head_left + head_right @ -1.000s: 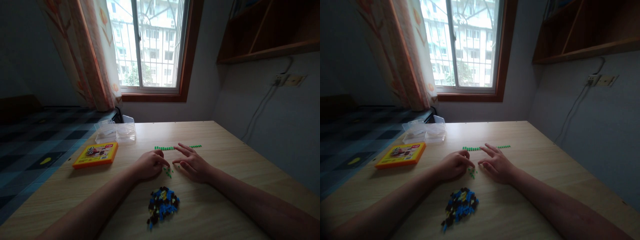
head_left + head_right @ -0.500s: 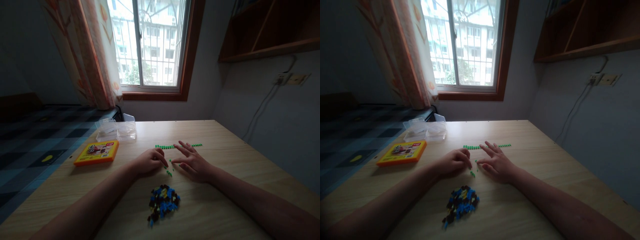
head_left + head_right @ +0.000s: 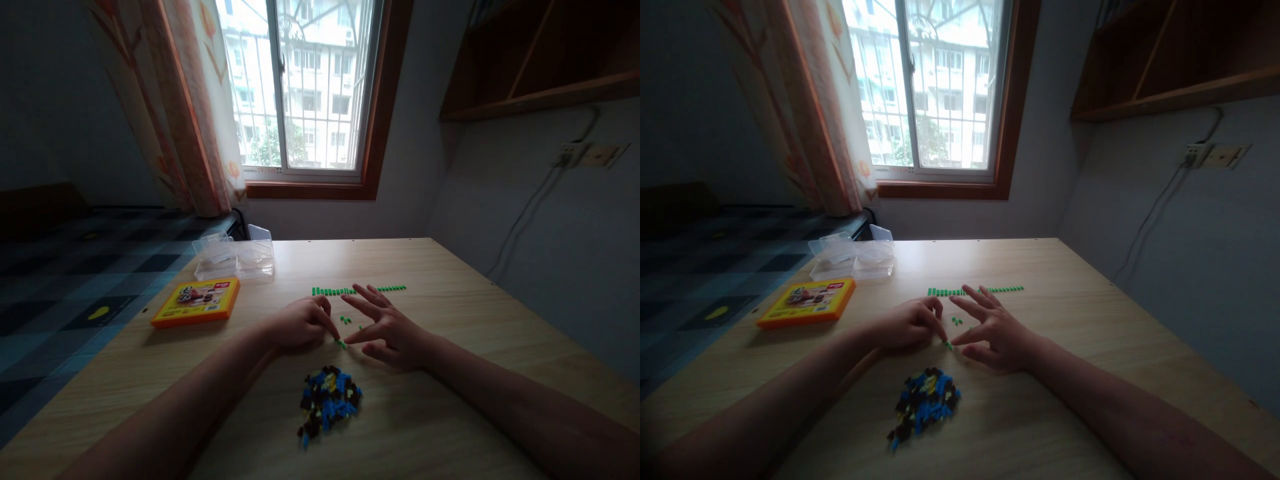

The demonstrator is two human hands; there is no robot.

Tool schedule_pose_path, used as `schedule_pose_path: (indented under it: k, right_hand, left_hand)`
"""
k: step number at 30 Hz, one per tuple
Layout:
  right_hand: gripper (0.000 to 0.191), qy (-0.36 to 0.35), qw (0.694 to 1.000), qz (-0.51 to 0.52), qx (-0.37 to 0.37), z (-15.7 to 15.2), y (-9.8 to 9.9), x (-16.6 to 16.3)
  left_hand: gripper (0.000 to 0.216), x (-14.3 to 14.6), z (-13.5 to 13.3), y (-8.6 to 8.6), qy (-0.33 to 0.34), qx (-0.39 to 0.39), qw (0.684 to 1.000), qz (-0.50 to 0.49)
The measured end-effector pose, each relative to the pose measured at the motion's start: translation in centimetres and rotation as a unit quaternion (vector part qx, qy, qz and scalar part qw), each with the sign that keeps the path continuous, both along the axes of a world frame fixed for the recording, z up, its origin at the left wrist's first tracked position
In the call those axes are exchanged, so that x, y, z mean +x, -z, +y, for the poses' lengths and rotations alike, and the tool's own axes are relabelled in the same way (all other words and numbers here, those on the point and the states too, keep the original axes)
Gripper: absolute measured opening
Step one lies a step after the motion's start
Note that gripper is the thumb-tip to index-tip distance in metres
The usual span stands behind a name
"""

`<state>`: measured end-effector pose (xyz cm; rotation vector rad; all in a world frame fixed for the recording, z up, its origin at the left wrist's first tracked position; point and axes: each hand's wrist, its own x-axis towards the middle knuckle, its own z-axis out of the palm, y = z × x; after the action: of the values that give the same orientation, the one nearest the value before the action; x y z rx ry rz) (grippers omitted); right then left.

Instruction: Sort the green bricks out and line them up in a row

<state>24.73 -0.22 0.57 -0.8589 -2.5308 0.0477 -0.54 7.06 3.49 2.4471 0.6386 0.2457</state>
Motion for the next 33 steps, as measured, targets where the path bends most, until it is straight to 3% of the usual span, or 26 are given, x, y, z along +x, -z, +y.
schedule_pose_path:
  k: [15, 22, 33]
  right_hand:
    - [0.040, -0.019, 0.998, -0.047, -0.024, -0.21, -0.24, -0.31]
    - [0.032, -0.026, 0.999, -0.028, -0.025, -0.34, -0.43, 0.02]
    - [0.010, 0.021, 0.998, 0.044, 0.031, 0.28, 0.55, 0.56]
  left_hand:
    - [0.028, -0.22, 0.58, 0.41, 0.031, -0.008, 0.999, -0.032]
    - [0.018, -0.18, 0.52, 0.46, 0.043, -0.005, 0.999, -0.032]
    - [0.010, -0.52, 0.90, 0.43, 0.020, -0.038, 0.999, -0.019]
